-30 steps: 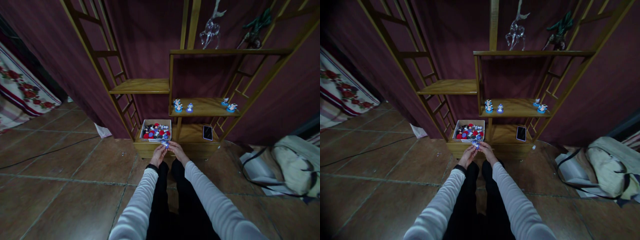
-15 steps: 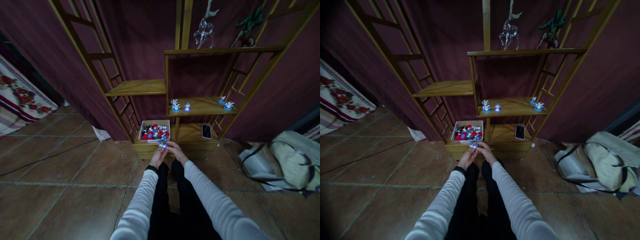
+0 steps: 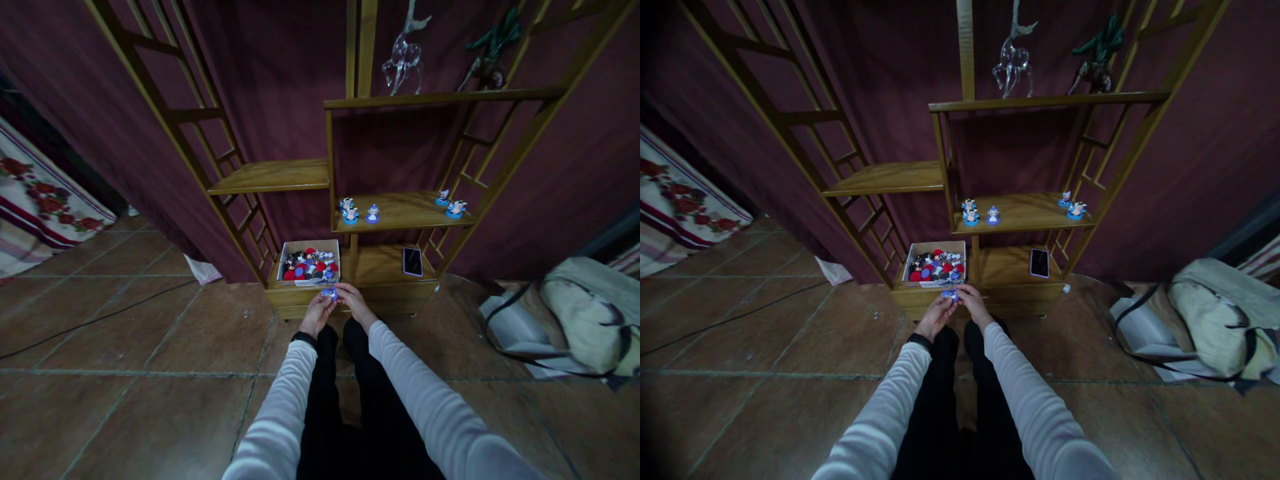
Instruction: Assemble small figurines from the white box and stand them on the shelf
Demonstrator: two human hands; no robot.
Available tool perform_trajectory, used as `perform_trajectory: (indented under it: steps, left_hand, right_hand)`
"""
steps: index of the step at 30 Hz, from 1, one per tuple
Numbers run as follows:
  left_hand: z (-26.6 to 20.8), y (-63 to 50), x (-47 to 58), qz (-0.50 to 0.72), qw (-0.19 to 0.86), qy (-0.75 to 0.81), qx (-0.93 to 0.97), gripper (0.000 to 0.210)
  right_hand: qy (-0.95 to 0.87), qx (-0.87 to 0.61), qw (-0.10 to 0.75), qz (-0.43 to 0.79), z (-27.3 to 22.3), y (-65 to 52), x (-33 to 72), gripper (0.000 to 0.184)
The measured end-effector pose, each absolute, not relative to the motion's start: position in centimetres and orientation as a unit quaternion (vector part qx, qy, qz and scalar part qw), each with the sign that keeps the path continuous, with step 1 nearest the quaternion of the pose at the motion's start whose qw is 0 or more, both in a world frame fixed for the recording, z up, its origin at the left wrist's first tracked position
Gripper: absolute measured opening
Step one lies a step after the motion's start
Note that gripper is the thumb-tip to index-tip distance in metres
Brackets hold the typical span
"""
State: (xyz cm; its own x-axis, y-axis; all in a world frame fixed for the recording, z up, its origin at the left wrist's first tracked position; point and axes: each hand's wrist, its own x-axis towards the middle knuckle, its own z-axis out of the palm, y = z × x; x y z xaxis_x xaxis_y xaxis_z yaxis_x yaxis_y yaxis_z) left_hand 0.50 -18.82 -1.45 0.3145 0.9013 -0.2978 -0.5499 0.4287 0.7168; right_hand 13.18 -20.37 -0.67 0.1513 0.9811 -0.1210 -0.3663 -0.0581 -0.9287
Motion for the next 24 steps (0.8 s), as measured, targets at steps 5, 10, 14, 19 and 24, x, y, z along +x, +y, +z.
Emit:
perform_trajectory:
  steps: [5,10,14,19,24]
  left_hand:
    - [-1.2,-19.0,0.4,0.477,0.77,0.327,0.269,0.043]
    - [-0.6,-19.3,0.3,0.465,0.777,0.327,0.271,0.042]
    - [-0.4,-19.3,0.3,0.452,0.782,0.338,0.264,0.029]
    - [-0.6,-19.1,0.5,0.447,0.782,0.353,0.253,0.017]
    - [-0.8,-19.0,0.6,0.446,0.782,0.359,0.244,0.016]
  right_hand:
    - [-0.332,-0.471,0.609,0.545,-1.0,-20.1,13.2,0.03]
    - [-0.317,-0.459,0.61,0.563,-1.3,-20.0,13.6,0.033]
    - [-0.295,-0.445,0.605,0.591,-1.2,-20.0,13.8,0.03]
    - [-0.268,-0.455,0.6,0.601,-1.0,-20.0,13.8,0.027]
    - [-0.262,-0.458,0.596,0.606,-1.0,-20.0,13.7,0.029]
